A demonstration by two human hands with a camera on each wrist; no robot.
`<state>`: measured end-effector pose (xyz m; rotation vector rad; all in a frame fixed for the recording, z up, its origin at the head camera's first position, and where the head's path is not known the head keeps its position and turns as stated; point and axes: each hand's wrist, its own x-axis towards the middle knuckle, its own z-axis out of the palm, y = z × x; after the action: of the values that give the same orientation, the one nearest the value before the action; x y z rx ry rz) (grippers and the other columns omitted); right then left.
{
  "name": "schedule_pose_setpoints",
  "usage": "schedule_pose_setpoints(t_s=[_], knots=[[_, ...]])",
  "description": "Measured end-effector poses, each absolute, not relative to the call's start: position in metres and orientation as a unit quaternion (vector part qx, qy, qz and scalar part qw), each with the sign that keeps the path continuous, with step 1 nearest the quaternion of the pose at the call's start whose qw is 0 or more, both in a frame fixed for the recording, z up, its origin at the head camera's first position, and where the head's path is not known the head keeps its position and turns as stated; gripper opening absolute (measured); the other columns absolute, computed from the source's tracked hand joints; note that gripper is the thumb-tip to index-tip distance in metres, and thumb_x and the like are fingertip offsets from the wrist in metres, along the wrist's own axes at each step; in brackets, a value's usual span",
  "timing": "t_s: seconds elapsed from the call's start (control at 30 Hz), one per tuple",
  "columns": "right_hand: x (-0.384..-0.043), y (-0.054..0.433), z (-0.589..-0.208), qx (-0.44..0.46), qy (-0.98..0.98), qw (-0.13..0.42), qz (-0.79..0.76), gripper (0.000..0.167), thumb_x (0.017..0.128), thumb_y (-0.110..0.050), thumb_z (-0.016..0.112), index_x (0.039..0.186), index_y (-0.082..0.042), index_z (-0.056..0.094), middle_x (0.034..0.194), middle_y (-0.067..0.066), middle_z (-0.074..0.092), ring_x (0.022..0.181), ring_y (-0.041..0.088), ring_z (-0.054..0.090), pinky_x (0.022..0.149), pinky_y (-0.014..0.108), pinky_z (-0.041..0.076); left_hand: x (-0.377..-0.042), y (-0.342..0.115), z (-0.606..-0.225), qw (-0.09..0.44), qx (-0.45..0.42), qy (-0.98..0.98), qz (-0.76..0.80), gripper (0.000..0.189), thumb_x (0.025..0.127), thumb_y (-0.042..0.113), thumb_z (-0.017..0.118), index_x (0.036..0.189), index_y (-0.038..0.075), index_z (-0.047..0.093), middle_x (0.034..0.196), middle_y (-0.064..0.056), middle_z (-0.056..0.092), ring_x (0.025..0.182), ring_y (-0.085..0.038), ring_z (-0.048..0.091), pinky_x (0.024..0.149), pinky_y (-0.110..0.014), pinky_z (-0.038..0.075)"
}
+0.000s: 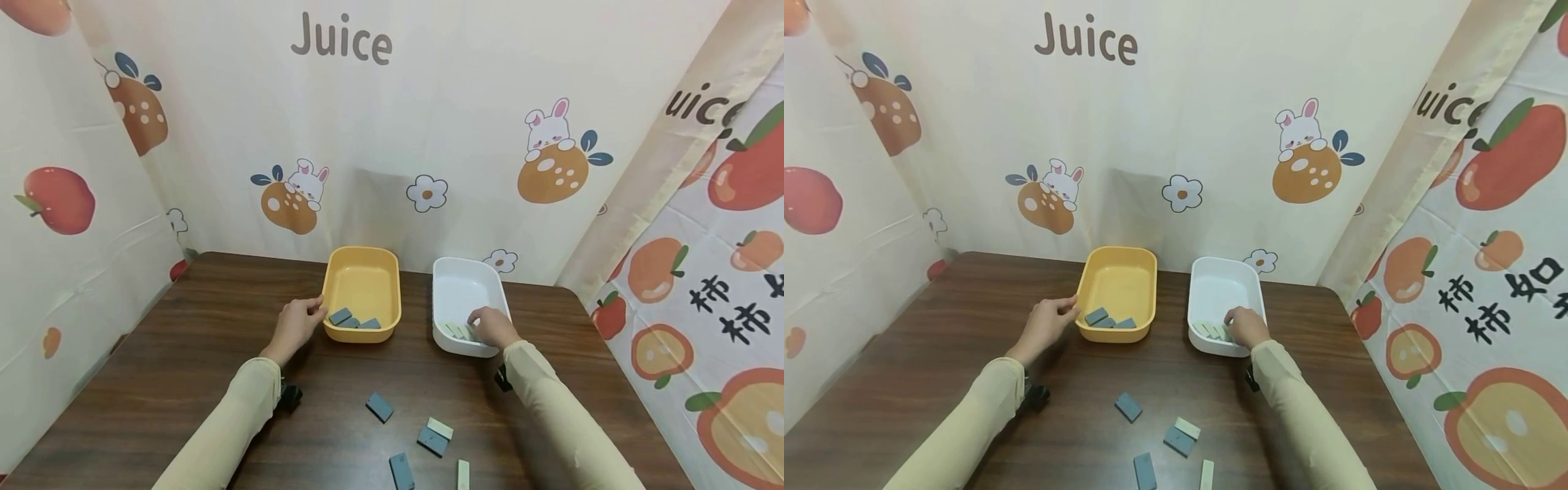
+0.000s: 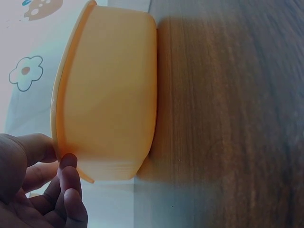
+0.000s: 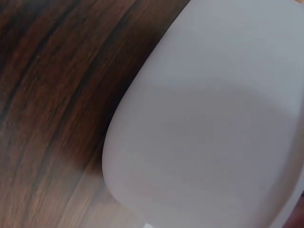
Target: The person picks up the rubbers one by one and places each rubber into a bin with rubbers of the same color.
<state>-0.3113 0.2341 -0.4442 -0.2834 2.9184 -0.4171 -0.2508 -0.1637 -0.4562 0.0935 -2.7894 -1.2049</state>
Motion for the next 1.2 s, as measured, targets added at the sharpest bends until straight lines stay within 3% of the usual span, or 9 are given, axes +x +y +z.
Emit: schedule_pose_setpoints(t_s=[0.4,0.63,0.83,1.2], knots=[[-0.311,0.231,-0.442,-0.095,0.977,0.128,-0.140,0.029,0.076,-0.002,0.061,0.103,-0.003,0.073,0.104,0.017,0.070,0.081,0.026,0.056,0.067,0.031,0.043,-0.249,-0.165,-0.459,0.043,0.032,-0.914,-0.401,0.042,0.096,0.019,0.059,0.135,0.003,0.057,0.118,-0.018,0.069,0.074,-0.019,0.053,0.065,-0.028,0.043],[-0.310,0.232,-0.442,-0.098,0.976,0.129,-0.147,0.031,0.080,-0.003,0.058,0.108,-0.001,0.071,0.103,0.018,0.069,0.082,0.025,0.056,0.069,0.032,0.045,-0.249,-0.165,-0.458,0.041,0.028,-0.916,-0.398,0.042,0.097,0.020,0.059,0.135,0.003,0.056,0.123,-0.018,0.067,0.077,-0.020,0.054,0.067,-0.029,0.044],[-0.308,0.235,-0.439,-0.101,0.974,0.092,-0.180,0.027,0.087,-0.010,0.058,0.108,0.001,0.069,0.092,0.017,0.070,0.082,0.026,0.062,0.073,0.039,0.051,-0.248,-0.166,-0.457,0.041,0.025,-0.917,-0.397,0.042,0.097,0.020,0.058,0.135,0.002,0.056,0.124,-0.018,0.066,0.076,-0.020,0.054,0.066,-0.029,0.044],[-0.293,0.241,-0.421,-0.089,0.966,0.037,-0.240,0.027,0.096,-0.017,0.056,0.112,0.001,0.067,0.100,0.021,0.070,0.085,0.026,0.063,0.071,0.039,0.053,-0.249,-0.165,-0.455,0.050,0.020,-0.916,-0.397,0.041,0.096,0.020,0.059,0.134,0.002,0.058,0.118,-0.018,0.069,0.070,-0.019,0.051,0.063,-0.028,0.041]])
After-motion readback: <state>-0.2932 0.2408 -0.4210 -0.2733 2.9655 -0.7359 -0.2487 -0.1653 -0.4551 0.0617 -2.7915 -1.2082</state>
